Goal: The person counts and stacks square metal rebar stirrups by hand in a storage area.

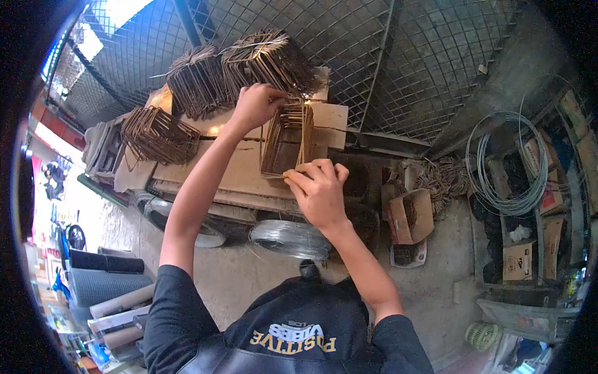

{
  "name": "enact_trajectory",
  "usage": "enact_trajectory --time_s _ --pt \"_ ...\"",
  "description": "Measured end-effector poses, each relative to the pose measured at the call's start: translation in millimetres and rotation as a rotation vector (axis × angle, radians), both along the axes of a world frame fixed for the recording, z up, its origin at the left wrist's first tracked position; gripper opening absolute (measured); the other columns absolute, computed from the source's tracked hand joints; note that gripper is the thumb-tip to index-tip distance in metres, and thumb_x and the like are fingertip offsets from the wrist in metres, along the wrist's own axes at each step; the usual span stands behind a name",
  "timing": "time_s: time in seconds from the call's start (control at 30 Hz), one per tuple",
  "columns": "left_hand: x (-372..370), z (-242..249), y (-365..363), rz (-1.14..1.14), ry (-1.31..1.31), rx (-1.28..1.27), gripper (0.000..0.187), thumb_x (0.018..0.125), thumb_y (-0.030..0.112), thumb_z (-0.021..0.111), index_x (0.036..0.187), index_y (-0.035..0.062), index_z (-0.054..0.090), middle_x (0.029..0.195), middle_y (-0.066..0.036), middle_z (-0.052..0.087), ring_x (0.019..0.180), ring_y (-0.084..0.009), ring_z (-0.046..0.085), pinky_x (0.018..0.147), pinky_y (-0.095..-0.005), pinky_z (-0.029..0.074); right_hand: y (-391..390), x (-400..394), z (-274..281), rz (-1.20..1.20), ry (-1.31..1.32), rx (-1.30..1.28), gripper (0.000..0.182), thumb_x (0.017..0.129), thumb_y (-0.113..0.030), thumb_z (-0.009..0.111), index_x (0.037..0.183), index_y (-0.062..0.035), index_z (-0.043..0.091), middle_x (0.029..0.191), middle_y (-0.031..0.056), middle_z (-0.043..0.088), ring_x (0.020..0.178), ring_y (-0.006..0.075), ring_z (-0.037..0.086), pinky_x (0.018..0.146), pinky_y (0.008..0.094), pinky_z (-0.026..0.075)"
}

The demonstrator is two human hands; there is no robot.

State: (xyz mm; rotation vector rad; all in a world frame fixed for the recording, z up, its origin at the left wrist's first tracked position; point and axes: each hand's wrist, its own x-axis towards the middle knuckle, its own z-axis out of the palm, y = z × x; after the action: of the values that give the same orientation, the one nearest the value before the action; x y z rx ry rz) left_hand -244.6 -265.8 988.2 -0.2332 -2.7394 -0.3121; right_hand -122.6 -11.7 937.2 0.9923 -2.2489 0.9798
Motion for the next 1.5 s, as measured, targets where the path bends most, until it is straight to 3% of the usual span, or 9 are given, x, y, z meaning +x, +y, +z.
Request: enact_trajectory --time_s 0.2,0.33,0.43,0.5,0.53,0.63,0.73,1.03,1.5 --pt "-16.2 -14.7 4.3 -0.018 0.021 -0.090 0.022 0.093 0.021 0.070 0.112 0.0176 0.082 0.114 -0.004 0.074 0.113 -0.0280 0.065 0.097 -0.0477 0.045 -17.8 -4.7 -12.5 -0.033 -0.075 0.017 0.012 0.088 -0.020 0.080 0.099 -0.0156 0.083 0.100 -0.0025 0.072 0.104 0.0207 0.058 0.095 0.0446 0.032" --pt "-23.0 -25.4 -3.1 -0.036 0.018 -0.080 0.023 0.095 0.021 0.069 0.113 0.0154 0.082 0.113 -0.005 0.074 0.111 -0.0302 0.066 0.095 -0.0477 0.046 -19.8 -4.4 -17.0 -0.014 -0.108 0.020 0.014 0.087 -0.020 0.080 0.100 -0.0149 0.083 0.102 -0.0013 0.071 0.106 0.0221 0.058 0.095 0.0451 0.032" --pt "-19.1 -21.5 -3.3 -0.063 0.029 -0.038 0.028 0.095 0.031 0.071 0.114 0.0140 0.081 0.112 -0.008 0.074 0.108 -0.0331 0.069 0.093 -0.0493 0.049 -20.1 -4.0 -18.5 -0.021 -0.139 0.052 0.015 0.087 -0.021 0.080 0.101 -0.0143 0.082 0.103 -0.0001 0.071 0.107 0.0232 0.058 0.095 0.0455 0.032" --pt "-12.7 -14.1 -1.3 0.117 -0.054 -0.068 0.030 0.094 0.041 0.069 0.110 0.0195 0.083 0.107 -0.011 0.075 0.106 -0.0305 0.071 0.093 -0.0505 0.050 -18.8 -4.9 -17.7 -0.031 -0.128 0.065 0.018 0.087 -0.023 0.080 0.103 -0.0147 0.082 0.103 -0.0006 0.071 0.107 0.0223 0.058 0.094 0.0439 0.032" --pt "-12.8 -16.6 -4.6 0.145 -0.057 -0.104 0.036 0.093 0.047 0.070 0.108 0.0175 0.083 0.100 -0.014 0.077 0.099 -0.0334 0.074 0.090 -0.0512 0.054 -18.6 -4.4 -17.6 -0.039 -0.118 0.077 0.020 0.088 -0.024 0.080 0.106 -0.0152 0.082 0.104 -0.0010 0.071 0.107 0.0213 0.058 0.094 0.0423 0.031" --pt "-14.6 -11.1 -8.0 0.128 -0.217 -0.013 0.037 0.090 0.044 0.075 0.106 0.0113 0.082 0.094 -0.018 0.078 0.090 -0.0364 0.076 0.081 -0.0503 0.060 -19.3 -3.8 -17.8 -0.036 -0.124 0.093 0.019 0.089 -0.023 0.079 0.105 -0.0151 0.082 0.103 -0.0012 0.071 0.107 0.0215 0.057 0.094 0.0431 0.031" --pt "-20.7 -20.9 -9.7 0.102 -0.130 0.016 0.028 0.089 0.039 0.076 0.101 0.0152 0.084 0.084 -0.015 0.077 0.085 -0.0353 0.076 0.081 -0.0482 0.058 -20.0 -5.5 -19.1 -0.016 -0.108 0.111 0.017 0.090 -0.022 0.078 0.104 -0.0148 0.082 0.102 -0.0012 0.070 0.106 0.0214 0.057 0.094 0.0440 0.030" --pt "-24.8 -14.6 -5.9 0.018 -0.046 -0.118 0.023 0.088 0.031 0.078 0.099 0.0120 0.083 0.084 -0.018 0.075 0.083 -0.0381 0.074 0.081 -0.0501 0.058 -18.7 -6.7 -15.2 0.024 -0.130 0.131 0.011 0.090 -0.016 0.076 0.098 -0.0143 0.083 0.098 -0.0033 0.071 0.103 0.0187 0.059 0.095 0.0465 0.031" --pt "-19.8 -22.4 -6.5 0.064 -0.034 -0.160 0.025 0.091 0.034 0.076 0.103 0.0126 0.083 0.086 -0.018 0.076 0.085 -0.0386 0.073 0.081 -0.0505 0.057 -22.6 -5.9 -18.6 0.011 -0.145 0.135 0.013 0.090 -0.018 0.077 0.102 -0.0173 0.083 0.104 -0.0018 0.070 0.108 0.0202 0.058 0.095 0.0458 0.029"
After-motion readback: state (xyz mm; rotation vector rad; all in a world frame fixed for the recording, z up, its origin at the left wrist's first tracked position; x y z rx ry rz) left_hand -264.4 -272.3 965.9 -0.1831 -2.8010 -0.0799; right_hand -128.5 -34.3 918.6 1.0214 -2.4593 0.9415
